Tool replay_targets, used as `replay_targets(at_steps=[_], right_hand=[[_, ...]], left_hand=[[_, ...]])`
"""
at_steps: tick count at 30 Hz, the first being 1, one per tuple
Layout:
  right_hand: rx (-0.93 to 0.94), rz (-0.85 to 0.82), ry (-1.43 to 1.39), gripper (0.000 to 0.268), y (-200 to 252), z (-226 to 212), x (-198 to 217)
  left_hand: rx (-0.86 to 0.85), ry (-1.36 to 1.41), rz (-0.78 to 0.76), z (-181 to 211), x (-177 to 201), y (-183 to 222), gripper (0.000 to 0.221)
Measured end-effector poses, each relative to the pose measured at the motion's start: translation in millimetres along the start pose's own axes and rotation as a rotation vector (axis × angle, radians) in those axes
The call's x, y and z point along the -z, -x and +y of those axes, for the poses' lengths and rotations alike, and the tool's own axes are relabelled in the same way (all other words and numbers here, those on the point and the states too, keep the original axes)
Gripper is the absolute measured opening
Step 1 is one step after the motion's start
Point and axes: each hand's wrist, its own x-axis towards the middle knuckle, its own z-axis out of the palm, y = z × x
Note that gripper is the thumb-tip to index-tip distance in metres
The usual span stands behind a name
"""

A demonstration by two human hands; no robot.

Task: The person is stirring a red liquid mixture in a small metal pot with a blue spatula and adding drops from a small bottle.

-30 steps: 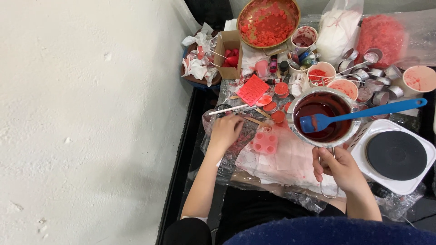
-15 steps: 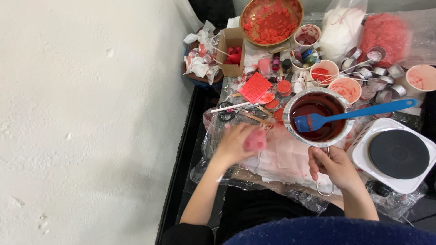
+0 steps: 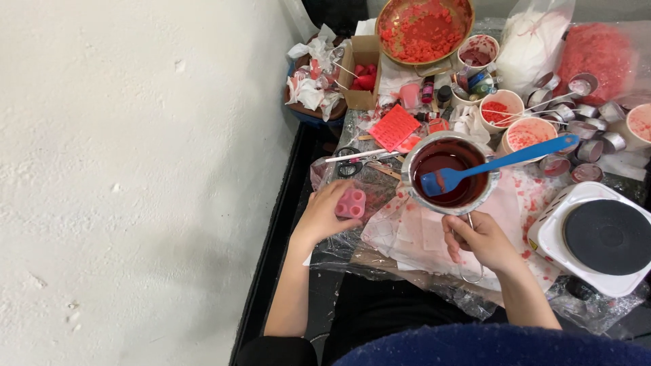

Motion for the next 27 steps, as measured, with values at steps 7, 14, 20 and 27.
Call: replay_targets(at_steps=[7,14,20,27], right_hand=[[0.018,-0.073,0.111,0.029,-17.7,5.6,-12.3],[-0.04,-0.141,0.097,0.031,-29.4,5.6,-27.3],[-0.041,-0.087,0.055,0.03,-37.8,13.9,-38.1],[-0.002,-0.04,0.041,0.03,-38.7,14.8,-42.3]], left_hand=[[-0.166,-0.149,-0.098,-40.7,-30.2,3.1,0.08],[-0.098,-0.149,-0.078,-32.9,-29.6,3.6,0.093],[-0.09,-0.239,0.215,25.3,-28.2,16.3,0.108],[0.125,-0.458,0.222,-12.9,-92.4,16.4,0.086]])
